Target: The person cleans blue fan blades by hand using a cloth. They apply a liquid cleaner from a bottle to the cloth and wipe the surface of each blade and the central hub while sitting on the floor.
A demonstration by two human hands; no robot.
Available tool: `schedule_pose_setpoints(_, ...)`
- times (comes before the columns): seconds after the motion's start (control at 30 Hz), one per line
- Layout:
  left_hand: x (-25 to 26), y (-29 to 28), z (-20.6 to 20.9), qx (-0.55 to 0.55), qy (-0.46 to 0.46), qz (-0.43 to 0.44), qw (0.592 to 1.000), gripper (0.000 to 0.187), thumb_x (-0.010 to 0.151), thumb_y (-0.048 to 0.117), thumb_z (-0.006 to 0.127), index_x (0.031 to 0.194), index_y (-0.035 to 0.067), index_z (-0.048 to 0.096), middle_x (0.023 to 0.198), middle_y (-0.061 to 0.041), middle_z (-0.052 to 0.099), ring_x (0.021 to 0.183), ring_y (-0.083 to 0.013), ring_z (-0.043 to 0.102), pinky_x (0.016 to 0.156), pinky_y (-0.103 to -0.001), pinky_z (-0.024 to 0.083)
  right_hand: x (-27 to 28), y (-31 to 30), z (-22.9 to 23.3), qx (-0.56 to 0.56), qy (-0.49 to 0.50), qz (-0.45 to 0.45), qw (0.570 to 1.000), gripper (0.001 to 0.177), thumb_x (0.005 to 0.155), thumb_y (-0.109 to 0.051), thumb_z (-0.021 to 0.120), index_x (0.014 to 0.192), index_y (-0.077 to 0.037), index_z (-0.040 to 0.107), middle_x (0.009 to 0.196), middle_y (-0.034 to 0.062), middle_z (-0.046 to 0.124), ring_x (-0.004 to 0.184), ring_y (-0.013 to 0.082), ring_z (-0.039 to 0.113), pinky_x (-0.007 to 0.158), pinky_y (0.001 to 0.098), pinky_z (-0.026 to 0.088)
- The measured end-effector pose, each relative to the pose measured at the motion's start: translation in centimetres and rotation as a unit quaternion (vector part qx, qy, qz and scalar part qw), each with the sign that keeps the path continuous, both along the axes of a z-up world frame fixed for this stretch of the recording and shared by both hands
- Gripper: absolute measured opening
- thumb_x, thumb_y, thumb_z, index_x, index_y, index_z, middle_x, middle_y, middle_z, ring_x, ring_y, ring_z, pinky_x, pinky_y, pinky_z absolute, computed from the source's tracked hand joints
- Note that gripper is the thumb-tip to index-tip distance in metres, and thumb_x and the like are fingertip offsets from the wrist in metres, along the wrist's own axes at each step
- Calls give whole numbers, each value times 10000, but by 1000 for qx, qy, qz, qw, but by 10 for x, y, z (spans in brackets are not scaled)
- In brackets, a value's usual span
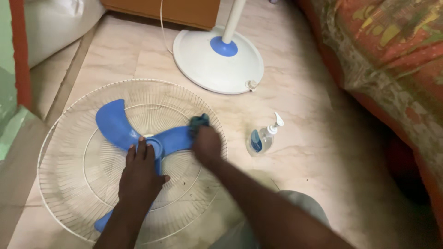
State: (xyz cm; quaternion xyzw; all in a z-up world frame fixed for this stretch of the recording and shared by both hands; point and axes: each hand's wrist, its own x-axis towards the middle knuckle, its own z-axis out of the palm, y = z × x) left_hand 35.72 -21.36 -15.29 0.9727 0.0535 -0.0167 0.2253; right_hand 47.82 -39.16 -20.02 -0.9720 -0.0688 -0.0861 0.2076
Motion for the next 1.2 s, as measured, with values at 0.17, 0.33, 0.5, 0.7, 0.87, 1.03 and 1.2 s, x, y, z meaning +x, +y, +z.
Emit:
schedule_pose_setpoints(0.17, 0, 6, 5, 22, -8, 4, 1000, 1063, 636, 320, 940, 1508, 20, 410, 1638, -194, 279, 1469, -419, 299, 1142, -439, 397, -40, 78, 9, 137, -2, 133, 982, 230, 835, -73, 636, 1050, -52, 714, 994, 222, 696, 956, 430, 667, 856, 512, 535)
schedule_pose_setpoints(0.33, -4, 6, 8, -6, 13, 33, 999, 1022, 650, 284, 937, 1502, 34, 432, 1638, -179, 265, 1483, -412, 298, 1137, -435, 413, -26, -1, 41, 32, 27, 165, 985, 236, 847, -60, 630, 1062, -57, 730, 1131, 219, 682, 1010, 402, 669, 881, 488, 540)
schedule_pose_setpoints(0.5, 3, -4, 14, -14, 34, 14, 999, 1040, 661, 301, 936, 1515, 48, 398, 1689, -170, 215, 1487, -401, 258, 1115, -437, 407, -10, 4, 35, -34, 63, -21, 997, 207, 799, -112, 705, 987, -27, 716, 1116, 234, 653, 990, 398, 665, 864, 500, 540)
schedule_pose_setpoints(0.7, 1, 5, 14, 4, 47, 33, 998, 1040, 684, 307, 922, 1537, 52, 385, 1643, -156, 236, 1487, -391, 285, 1135, -425, 413, -36, 63, 31, 165, 4, 157, 974, 340, 792, -33, 616, 1114, -43, 723, 1089, 235, 691, 1020, 426, 652, 914, 489, 520)
schedule_pose_setpoints(0.87, 0, 2, 11, 7, 23, 30, 999, 1021, 678, 298, 928, 1516, 46, 403, 1630, -174, 250, 1489, -400, 282, 1159, -422, 398, -21, -28, 53, -35, 82, 92, 992, 226, 869, -159, 674, 1065, -55, 718, 1104, 205, 694, 1013, 384, 675, 884, 484, 540)
schedule_pose_setpoints(1.03, 1, -3, 17, 4, 54, 24, 998, 1037, 681, 285, 929, 1531, 58, 380, 1644, -156, 208, 1498, -391, 257, 1135, -414, 414, -14, 17, 20, 51, 102, -40, 993, 181, 897, -184, 666, 1011, -66, 742, 1050, 187, 725, 1009, 366, 692, 909, 484, 535)
schedule_pose_setpoints(1.2, -1, 6, 17, -9, 53, 25, 998, 1017, 687, 270, 923, 1535, 85, 392, 1691, -127, 221, 1490, -381, 280, 1121, -429, 425, -44, 58, 12, 150, -43, 171, 973, 365, 810, -71, 619, 1153, -57, 742, 1086, 205, 707, 1012, 400, 661, 922, 492, 535)
